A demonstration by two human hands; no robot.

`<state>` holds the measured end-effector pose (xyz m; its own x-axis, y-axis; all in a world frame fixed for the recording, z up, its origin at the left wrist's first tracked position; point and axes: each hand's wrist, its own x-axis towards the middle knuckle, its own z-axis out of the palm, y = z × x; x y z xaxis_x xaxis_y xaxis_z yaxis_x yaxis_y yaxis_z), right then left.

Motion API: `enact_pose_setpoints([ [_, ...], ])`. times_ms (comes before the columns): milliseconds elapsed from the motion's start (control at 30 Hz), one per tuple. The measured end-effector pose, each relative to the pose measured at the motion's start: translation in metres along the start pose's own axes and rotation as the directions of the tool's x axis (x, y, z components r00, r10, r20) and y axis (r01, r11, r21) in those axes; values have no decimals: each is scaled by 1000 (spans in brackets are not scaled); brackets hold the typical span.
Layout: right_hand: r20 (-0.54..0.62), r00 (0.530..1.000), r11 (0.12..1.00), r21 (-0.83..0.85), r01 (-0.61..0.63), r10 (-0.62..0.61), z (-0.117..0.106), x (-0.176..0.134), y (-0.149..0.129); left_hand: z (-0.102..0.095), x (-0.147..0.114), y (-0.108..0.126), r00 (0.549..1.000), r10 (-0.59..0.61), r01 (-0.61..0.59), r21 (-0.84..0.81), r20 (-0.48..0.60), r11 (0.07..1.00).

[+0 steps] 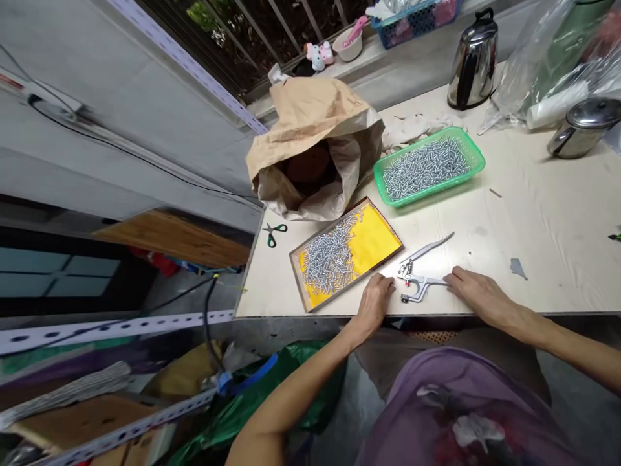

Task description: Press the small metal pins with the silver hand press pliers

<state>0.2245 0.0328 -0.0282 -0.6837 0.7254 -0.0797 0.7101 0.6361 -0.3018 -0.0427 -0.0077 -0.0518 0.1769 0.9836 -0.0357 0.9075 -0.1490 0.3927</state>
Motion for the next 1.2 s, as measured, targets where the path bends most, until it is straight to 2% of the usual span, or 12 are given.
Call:
enact_pose_setpoints([
  [133, 6, 1000, 1000, -8, -7, 7, 1, 1, -1, -4, -2, 4, 999, -34, 34, -23, 19, 999],
  [200, 15, 1000, 1000, -10, -12, 13, 2, 2, -1, -7, 1, 8, 994, -103, 106, -153, 27, 983],
  [233, 18, 1000, 1000, -12, -14, 14, 3, 2, -1, -8, 4, 11, 984, -170, 177, -255, 51, 950],
  [300, 13, 1000, 1000, -20, -15, 15, 5, 2, -1, -10, 10, 16, 932, -318, 363, -476, 177, 801],
  [367, -2, 1000, 999, -27, -17, 17, 7, 1, -1, -11, 15, 23, 858, -394, 513, -608, 330, 606],
  [400, -7, 1000, 999, -28, -18, 18, 8, 1, -1, -11, 17, 25, 831, -408, 554, -636, 379, 537],
  [467, -8, 1000, 999, -26, -19, 18, 8, 1, -2, -12, 19, 30, 803, -434, 589, -651, 408, 479],
  [633, 1, 1000, 1000, -22, -22, 22, 6, 1, -3, -16, 25, 35, 764, -472, 642, -589, 439, 491],
  [833, -27, 999, 999, 37, -29, 30, 5, -2, -4, -23, 32, 37, 761, -431, 648, -544, 485, 532],
  [1033, -81, 997, 998, 66, 13, -7, 7, -4, -4, -27, 34, 44, 662, -486, 748, -541, 571, 384],
  [1200, -102, 995, 998, 54, 11, -6, 11, -4, -4, -24, 32, 47, 654, -516, 752, -546, 553, 369],
])
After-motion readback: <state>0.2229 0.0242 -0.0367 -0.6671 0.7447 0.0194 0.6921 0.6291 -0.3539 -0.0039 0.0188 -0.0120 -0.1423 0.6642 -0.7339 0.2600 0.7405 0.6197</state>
